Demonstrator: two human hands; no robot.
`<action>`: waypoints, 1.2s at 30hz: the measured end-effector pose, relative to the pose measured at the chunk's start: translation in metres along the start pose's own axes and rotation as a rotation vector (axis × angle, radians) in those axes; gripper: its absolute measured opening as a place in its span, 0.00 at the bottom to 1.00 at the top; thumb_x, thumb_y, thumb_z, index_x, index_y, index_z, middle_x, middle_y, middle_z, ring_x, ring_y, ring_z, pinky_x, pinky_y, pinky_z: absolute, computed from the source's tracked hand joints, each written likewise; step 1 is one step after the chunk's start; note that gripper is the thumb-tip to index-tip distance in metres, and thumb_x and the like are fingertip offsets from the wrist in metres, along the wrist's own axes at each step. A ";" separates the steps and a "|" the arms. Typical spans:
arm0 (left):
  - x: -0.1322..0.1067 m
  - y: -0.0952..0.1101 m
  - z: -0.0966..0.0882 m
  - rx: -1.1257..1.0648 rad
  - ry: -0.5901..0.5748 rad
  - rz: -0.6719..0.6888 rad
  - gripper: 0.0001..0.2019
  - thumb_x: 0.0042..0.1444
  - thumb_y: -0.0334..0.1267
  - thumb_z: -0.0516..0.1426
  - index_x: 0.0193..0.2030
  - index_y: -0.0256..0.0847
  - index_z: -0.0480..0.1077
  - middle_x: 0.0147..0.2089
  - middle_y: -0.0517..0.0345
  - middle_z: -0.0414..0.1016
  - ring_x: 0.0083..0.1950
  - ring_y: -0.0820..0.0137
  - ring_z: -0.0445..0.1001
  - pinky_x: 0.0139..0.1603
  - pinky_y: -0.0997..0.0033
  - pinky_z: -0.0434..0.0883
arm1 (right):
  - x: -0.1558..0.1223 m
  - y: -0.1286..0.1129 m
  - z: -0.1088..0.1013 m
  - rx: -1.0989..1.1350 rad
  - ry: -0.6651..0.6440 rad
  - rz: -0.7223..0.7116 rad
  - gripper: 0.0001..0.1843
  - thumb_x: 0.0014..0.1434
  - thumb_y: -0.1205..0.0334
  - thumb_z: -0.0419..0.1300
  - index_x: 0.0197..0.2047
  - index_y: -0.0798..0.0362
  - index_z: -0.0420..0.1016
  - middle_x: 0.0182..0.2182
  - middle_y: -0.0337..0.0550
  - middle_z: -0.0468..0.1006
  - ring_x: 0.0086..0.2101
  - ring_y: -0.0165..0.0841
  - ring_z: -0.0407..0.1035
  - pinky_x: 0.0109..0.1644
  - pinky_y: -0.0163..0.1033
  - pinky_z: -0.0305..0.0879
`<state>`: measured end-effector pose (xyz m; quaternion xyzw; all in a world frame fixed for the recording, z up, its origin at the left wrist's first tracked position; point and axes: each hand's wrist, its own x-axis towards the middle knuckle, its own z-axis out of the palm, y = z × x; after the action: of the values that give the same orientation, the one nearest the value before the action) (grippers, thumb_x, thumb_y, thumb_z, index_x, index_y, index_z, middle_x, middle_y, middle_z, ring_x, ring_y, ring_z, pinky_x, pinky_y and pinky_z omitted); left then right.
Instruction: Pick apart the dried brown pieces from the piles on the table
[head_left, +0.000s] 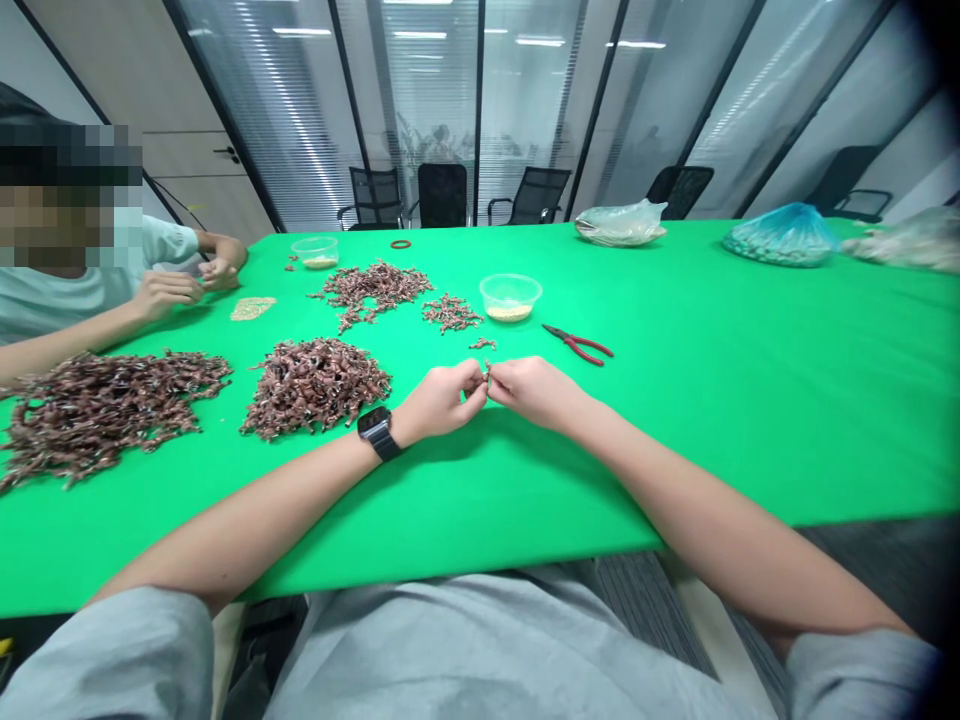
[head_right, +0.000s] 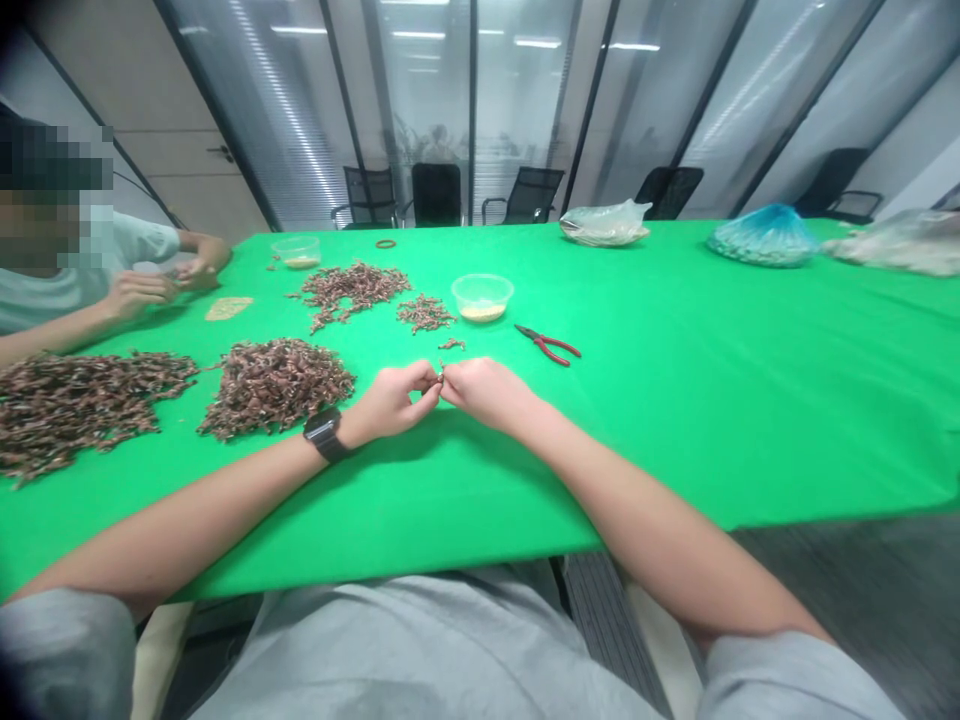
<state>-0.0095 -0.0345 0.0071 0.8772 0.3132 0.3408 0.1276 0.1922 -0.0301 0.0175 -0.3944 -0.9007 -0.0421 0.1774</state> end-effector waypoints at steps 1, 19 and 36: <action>0.000 0.000 0.000 0.000 -0.002 0.001 0.06 0.64 0.39 0.53 0.36 0.40 0.64 0.31 0.59 0.75 0.30 0.72 0.73 0.32 0.74 0.64 | 0.000 0.000 0.000 0.019 0.008 0.001 0.14 0.68 0.62 0.55 0.31 0.56 0.74 0.26 0.44 0.77 0.26 0.30 0.65 0.33 0.37 0.48; 0.000 0.001 0.004 -0.065 0.067 -0.069 0.07 0.63 0.39 0.54 0.34 0.40 0.65 0.29 0.60 0.74 0.29 0.73 0.72 0.32 0.74 0.64 | 0.001 -0.001 0.004 0.013 0.022 0.029 0.15 0.69 0.62 0.52 0.34 0.56 0.74 0.27 0.46 0.78 0.26 0.31 0.66 0.33 0.38 0.48; 0.003 0.001 -0.002 -0.127 -0.032 -0.064 0.07 0.61 0.38 0.54 0.33 0.39 0.67 0.29 0.60 0.77 0.30 0.73 0.73 0.32 0.74 0.66 | -0.001 -0.004 0.003 -0.015 -0.018 0.034 0.17 0.68 0.60 0.54 0.31 0.57 0.76 0.25 0.46 0.77 0.25 0.31 0.66 0.32 0.38 0.48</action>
<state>-0.0087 -0.0330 0.0108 0.8623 0.3167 0.3416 0.1988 0.1896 -0.0328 0.0146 -0.4113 -0.8951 -0.0423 0.1669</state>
